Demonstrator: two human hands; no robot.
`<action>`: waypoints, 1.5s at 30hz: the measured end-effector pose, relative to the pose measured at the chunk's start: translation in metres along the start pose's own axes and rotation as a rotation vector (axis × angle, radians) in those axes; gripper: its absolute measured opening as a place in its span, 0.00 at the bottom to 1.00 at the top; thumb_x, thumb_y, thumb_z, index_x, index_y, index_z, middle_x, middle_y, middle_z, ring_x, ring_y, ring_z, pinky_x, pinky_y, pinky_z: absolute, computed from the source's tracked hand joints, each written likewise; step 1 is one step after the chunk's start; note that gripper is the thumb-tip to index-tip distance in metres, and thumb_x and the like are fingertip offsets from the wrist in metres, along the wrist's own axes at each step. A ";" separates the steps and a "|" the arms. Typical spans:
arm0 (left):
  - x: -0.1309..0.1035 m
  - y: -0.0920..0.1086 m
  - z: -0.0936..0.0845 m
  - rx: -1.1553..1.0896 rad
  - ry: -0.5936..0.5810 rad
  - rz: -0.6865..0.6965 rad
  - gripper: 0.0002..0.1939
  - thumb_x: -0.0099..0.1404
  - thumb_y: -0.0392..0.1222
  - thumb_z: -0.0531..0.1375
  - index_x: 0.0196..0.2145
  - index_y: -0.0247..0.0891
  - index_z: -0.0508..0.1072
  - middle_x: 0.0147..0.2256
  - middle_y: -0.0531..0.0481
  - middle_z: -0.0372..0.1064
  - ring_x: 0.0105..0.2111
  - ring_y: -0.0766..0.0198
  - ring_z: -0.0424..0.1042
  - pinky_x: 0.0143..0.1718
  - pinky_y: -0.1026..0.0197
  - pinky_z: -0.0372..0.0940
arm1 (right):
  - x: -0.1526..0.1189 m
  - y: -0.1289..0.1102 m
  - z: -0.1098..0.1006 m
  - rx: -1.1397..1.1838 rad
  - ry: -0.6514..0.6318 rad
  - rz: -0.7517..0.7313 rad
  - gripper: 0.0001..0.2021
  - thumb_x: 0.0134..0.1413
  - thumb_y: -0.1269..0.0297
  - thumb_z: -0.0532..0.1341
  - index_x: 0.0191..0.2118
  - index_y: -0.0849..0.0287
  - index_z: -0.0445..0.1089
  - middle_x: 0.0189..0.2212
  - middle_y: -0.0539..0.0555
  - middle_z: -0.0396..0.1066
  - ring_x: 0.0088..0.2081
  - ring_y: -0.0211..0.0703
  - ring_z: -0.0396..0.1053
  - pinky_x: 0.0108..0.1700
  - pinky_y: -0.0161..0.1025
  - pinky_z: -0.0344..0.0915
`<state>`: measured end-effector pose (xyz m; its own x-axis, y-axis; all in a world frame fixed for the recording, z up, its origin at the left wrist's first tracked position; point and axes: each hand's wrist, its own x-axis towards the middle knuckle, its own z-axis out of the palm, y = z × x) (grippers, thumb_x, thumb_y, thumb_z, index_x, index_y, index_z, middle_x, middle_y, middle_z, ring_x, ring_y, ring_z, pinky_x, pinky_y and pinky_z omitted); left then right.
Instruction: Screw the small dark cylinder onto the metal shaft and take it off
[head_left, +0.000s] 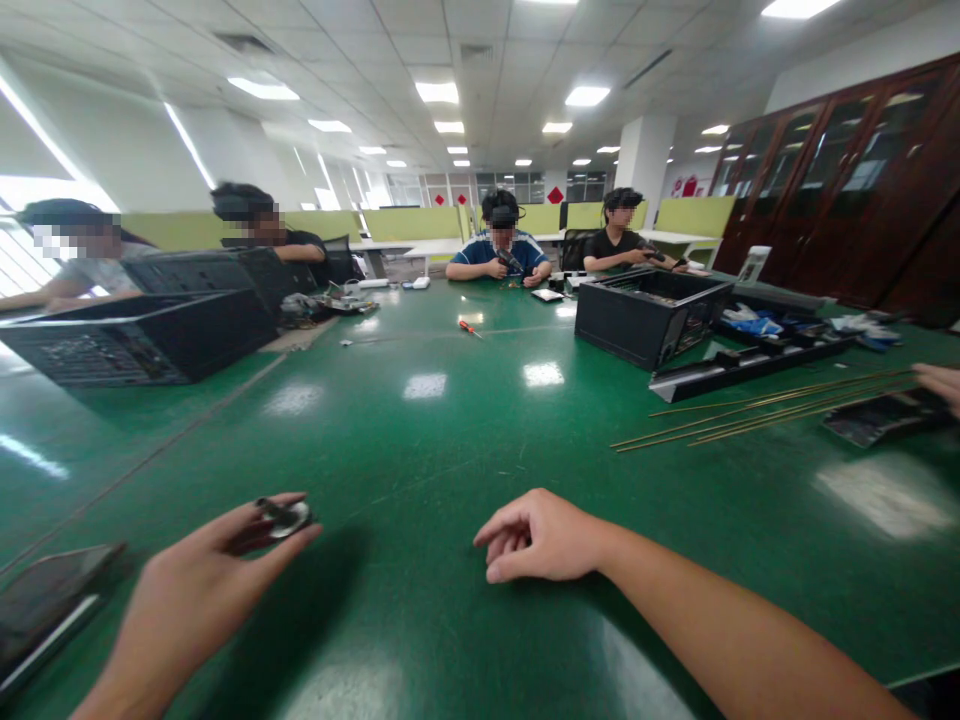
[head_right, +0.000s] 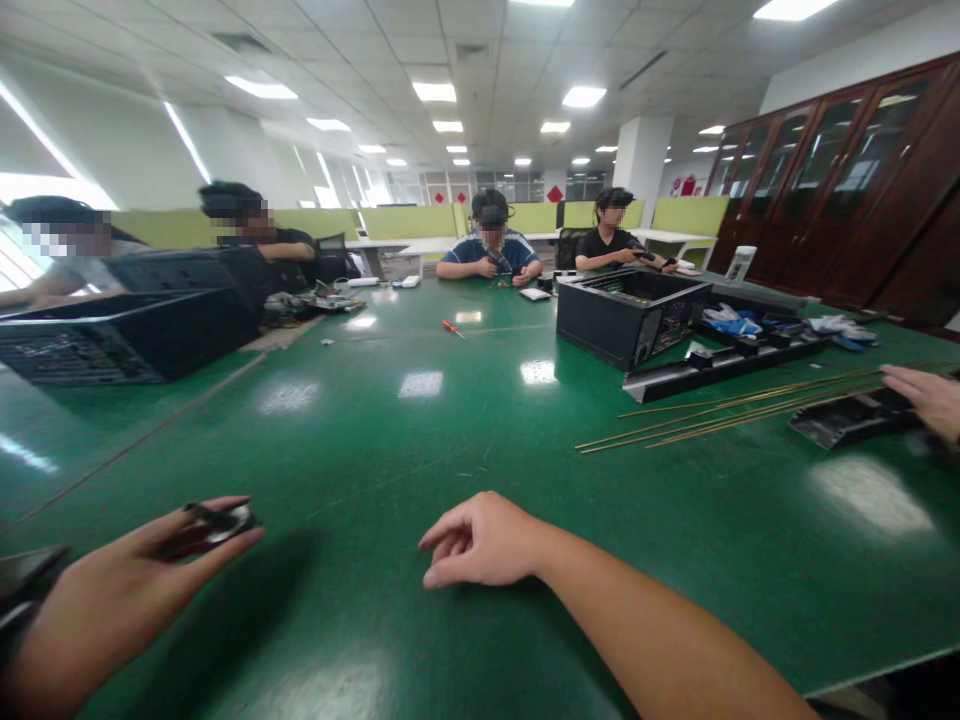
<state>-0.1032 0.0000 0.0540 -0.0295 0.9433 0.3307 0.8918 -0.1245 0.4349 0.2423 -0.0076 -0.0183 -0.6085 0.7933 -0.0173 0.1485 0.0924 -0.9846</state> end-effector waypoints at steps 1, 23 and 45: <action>0.000 0.014 0.010 -0.022 -0.044 0.030 0.20 0.55 0.59 0.65 0.41 0.45 0.77 0.33 0.58 0.78 0.36 0.58 0.77 0.44 0.55 0.72 | 0.001 0.000 -0.002 -0.007 0.045 -0.001 0.22 0.43 0.60 0.73 0.46 0.63 0.77 0.33 0.54 0.78 0.31 0.38 0.73 0.37 0.34 0.68; -0.014 0.088 0.097 -0.233 -0.324 0.447 0.13 0.57 0.37 0.64 0.42 0.42 0.77 0.38 0.49 0.76 0.39 0.59 0.74 0.43 0.58 0.68 | -0.001 -0.003 0.001 -0.564 0.376 -0.169 0.19 0.45 0.63 0.71 0.46 0.55 0.72 0.33 0.50 0.73 0.32 0.40 0.70 0.36 0.36 0.64; -0.018 0.090 0.099 -0.392 -0.316 0.515 0.12 0.59 0.38 0.65 0.42 0.42 0.77 0.39 0.50 0.77 0.39 0.62 0.76 0.44 0.61 0.70 | -0.002 -0.003 0.001 -0.618 0.328 -0.271 0.07 0.59 0.63 0.63 0.40 0.56 0.78 0.34 0.52 0.77 0.36 0.41 0.73 0.41 0.36 0.65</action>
<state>0.0221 0.0024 0.0041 0.5359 0.7717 0.3424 0.5282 -0.6229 0.5771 0.2418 -0.0100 -0.0154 -0.4370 0.8244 0.3596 0.4963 0.5545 -0.6680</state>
